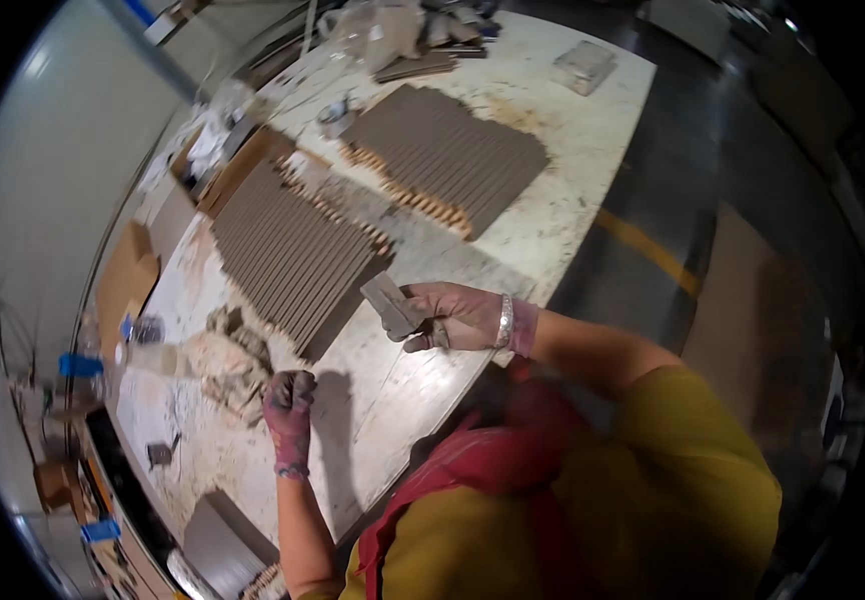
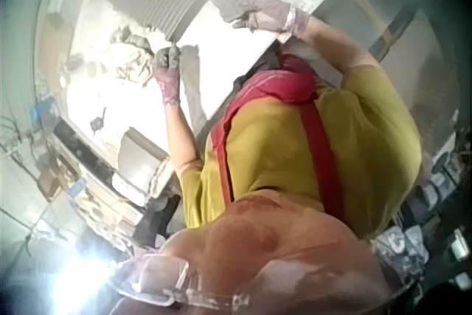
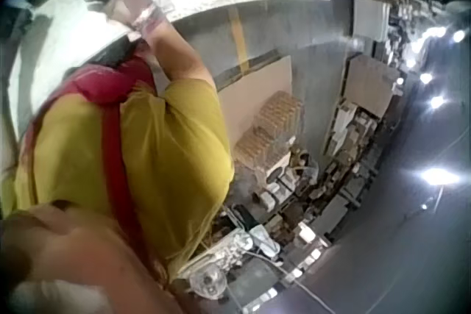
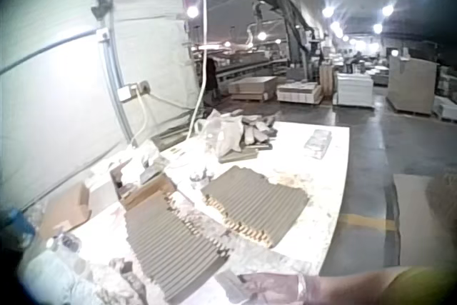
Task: The person uses a small grey block to polish the surfaces and ends of several wooden slats, wiping them with a cloth and then placing them in a stack.
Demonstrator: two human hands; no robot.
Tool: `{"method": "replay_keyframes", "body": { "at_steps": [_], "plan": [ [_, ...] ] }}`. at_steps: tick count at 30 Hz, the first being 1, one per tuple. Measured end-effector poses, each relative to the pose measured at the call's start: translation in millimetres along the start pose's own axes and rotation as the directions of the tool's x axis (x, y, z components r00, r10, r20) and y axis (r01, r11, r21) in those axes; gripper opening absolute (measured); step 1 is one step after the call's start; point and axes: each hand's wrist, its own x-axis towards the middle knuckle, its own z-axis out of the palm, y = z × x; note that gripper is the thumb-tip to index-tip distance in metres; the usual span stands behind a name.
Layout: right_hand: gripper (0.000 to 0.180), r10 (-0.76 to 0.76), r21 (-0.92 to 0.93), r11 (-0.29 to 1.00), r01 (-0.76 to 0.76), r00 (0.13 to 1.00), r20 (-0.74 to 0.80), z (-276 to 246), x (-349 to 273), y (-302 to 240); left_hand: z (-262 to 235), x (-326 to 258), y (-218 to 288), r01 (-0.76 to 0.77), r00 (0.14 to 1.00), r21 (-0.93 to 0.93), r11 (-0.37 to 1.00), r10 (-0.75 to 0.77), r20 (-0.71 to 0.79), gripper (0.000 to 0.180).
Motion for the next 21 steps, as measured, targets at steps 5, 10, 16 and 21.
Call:
{"method": "replay_keyframes", "body": {
  "at_steps": [5,10,16,21],
  "plan": [
    [0.055,-0.354,-0.082,0.933,0.350,0.935,-0.037,-39.8,-54.0,-71.6,85.2,8.8,24.0,0.104,0.977,-0.248,0.963,-0.053,0.205,0.021],
    [0.033,-0.609,-0.145,0.751,0.644,0.592,-0.528,-131.2,-134.9,-157.4,147.6,46.7,88.6,0.028,0.889,-0.171,0.985,0.053,0.455,0.037],
    [0.026,-0.638,-0.294,0.717,0.632,0.426,-0.642,-167.1,-126.3,-195.4,223.3,106.9,96.5,-0.238,0.923,-0.059,0.970,0.244,0.299,0.038],
    [0.018,-0.581,-0.286,0.790,0.542,0.515,-0.630,-187.2,-105.6,-197.0,259.0,113.5,95.1,-0.299,0.943,0.112,0.948,0.276,0.183,0.034]
  ]
}}
